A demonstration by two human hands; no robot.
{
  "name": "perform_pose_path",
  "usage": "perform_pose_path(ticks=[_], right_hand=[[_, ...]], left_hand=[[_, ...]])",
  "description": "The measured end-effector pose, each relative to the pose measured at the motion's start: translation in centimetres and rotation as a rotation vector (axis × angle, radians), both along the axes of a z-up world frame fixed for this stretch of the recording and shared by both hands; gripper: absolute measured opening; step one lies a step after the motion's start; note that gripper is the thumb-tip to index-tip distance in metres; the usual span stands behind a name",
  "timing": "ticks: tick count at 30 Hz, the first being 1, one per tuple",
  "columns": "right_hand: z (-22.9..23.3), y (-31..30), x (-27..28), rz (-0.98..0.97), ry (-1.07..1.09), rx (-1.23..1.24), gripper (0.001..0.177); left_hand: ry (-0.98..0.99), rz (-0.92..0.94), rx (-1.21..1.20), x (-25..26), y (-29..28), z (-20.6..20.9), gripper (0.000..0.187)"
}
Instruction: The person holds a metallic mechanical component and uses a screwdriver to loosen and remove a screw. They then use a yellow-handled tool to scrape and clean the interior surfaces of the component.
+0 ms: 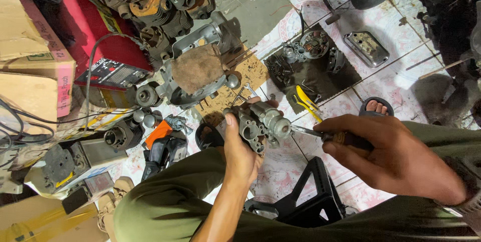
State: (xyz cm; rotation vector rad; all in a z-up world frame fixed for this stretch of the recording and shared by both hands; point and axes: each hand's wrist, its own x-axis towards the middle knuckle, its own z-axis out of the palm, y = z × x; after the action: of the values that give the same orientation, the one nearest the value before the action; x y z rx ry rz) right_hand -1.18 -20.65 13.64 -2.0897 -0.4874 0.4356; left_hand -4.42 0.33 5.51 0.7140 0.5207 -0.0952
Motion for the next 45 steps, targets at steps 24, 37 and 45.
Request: perform_pose_path(ticks=[24, 37, 45], right_hand=[[-1.4, -0.5, -1.0, -0.133, 0.172, 0.045, 0.029], [-1.2, -0.5, -1.3, -0.116, 0.139, 0.042, 0.03], [-1.5, -0.7, -1.4, -0.093, 0.082, 0.042, 0.031]], left_hand=[[-0.086, -0.1, -0.427, -0.2, 0.1, 1.4, 0.074], [-0.072, -0.117, -0.452, -0.2, 0.1, 1.9, 0.078], [-0.145, -0.146, -0.514, -0.3, 0.1, 2.2, 0.076]])
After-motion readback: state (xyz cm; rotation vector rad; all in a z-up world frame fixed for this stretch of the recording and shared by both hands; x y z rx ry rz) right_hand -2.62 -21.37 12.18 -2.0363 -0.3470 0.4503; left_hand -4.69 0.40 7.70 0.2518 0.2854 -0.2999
